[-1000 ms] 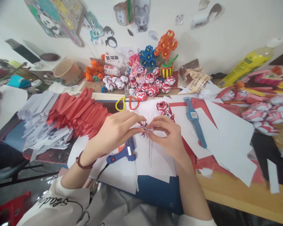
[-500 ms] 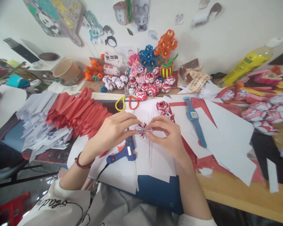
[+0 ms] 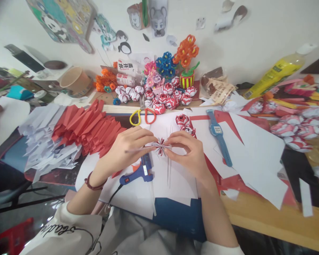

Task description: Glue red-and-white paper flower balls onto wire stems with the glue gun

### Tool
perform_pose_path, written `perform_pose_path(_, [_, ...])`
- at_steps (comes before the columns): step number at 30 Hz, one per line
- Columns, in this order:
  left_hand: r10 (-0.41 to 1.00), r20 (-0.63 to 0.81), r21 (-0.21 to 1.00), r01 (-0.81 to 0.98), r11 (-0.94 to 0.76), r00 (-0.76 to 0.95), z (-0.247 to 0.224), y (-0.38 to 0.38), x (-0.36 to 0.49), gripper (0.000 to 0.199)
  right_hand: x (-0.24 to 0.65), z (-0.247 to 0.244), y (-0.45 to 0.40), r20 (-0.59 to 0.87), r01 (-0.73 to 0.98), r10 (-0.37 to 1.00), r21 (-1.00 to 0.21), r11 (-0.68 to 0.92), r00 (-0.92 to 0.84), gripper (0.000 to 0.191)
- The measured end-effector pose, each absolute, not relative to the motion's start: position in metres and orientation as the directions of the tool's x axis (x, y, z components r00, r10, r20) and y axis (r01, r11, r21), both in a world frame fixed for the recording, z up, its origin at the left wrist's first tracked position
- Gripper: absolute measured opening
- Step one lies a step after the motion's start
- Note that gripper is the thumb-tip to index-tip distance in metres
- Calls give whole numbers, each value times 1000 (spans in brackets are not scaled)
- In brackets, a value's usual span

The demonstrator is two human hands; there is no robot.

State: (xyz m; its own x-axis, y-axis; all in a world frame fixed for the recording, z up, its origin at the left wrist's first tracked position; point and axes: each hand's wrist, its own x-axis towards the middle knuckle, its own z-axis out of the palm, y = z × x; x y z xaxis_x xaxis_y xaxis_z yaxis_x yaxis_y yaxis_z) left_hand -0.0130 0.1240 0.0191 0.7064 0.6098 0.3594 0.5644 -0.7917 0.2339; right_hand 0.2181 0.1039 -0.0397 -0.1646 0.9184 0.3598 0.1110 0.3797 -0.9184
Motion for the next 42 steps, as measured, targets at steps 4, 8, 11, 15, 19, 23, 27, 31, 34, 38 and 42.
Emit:
perform_pose_path(4, [612,374,224,573,-789,697,18,124,-13,24,217,-41,104,346,77,927,-930,360,-145,17])
perform_pose_path(8, [611,383,216,576,-788,692,17,123,-13,24,217,-42,104,337,15,932,-940,342,-133,18])
perform_pose_path(11, [607,397,213,574,-791,689,17,123,-13,25,217,-43,104,333,17,934,-941,338,-132,18])
perform_pose_path(15, [603,405,210,572,-793,688,17,123,-13,25,217,-44,103,280,17,955,-959,283,-99,26])
perform_pose_path(19, [608,408,212,577,-789,681,16,123,-13,24,215,-42,102,251,-39,964,-968,249,-81,42])
perform_pose_path(23, [619,402,203,594,-778,674,16,122,-13,23,213,-39,101,270,-62,959,-962,266,-82,58])
perform_pose_path(27, [651,390,237,612,-754,651,20,120,-11,28,212,-41,101,295,-34,953,-955,294,-70,64])
perform_pose_path(31, [648,487,355,546,-759,585,31,116,-6,33,212,-43,101,285,-4,957,-958,286,-61,63])
perform_pose_path(34, [592,578,338,496,-800,562,41,113,-2,25,211,-44,102,297,-3,953,-955,297,-67,63])
perform_pose_path(38, [512,597,242,471,-849,617,49,113,3,17,211,-46,102,296,13,953,-955,298,-71,63])
perform_pose_path(42, [485,548,149,491,-858,681,52,114,7,24,211,-45,101,283,23,956,-958,285,-79,64])
